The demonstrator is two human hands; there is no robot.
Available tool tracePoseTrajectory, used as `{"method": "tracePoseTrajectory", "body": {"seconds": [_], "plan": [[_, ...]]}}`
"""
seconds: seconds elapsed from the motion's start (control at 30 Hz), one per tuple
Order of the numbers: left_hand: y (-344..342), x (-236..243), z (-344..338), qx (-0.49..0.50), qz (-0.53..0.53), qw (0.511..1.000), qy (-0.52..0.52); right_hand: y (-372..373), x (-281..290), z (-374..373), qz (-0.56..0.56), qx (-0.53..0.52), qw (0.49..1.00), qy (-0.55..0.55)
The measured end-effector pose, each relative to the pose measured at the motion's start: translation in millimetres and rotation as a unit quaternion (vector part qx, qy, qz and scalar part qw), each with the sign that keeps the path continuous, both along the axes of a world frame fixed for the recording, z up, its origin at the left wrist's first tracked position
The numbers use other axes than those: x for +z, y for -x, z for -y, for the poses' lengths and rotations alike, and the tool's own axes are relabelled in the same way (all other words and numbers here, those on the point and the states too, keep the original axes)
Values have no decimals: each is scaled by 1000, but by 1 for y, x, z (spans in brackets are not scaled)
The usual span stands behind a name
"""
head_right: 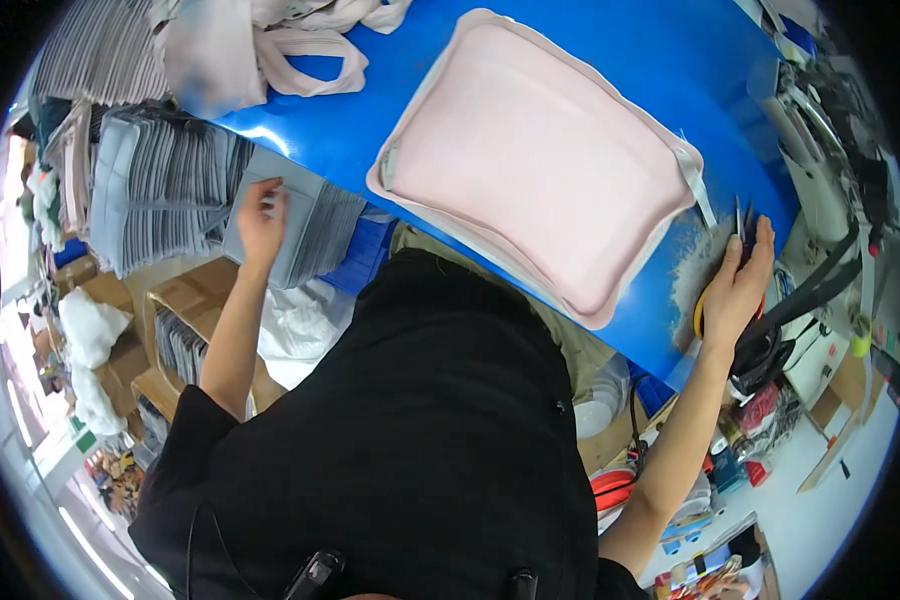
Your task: Assembling fabric bags and sewing on straps and mesh components using an industrial sewing machine.
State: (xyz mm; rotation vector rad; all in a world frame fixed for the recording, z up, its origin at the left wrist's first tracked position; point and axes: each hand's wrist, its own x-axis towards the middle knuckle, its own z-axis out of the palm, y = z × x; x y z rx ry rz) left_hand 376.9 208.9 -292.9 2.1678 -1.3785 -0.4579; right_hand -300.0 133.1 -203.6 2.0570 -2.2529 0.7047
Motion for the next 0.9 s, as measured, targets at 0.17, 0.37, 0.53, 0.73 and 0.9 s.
{"method": "tracePoseTrajectory", "body": {"seconds": [0.17,0.37,0.53,0.73,0.9], "plan": [[-29,-86,-30,-42,307,921,-235,-19,10,26,106,-73,991,41],[-63,-78,-33,-108,187,955,-204,-96,53,21,170,101,973,121],[-65,-23,-38,-102,184,964,-163,-166,75,13,249,223,942,7],[-2,191,-54,-175,174,969,-7,-208,104,-6,554,198,751,-300],[106,320,-41,-530,262,807,23,-249,88,11,714,186,455,-499]]}}
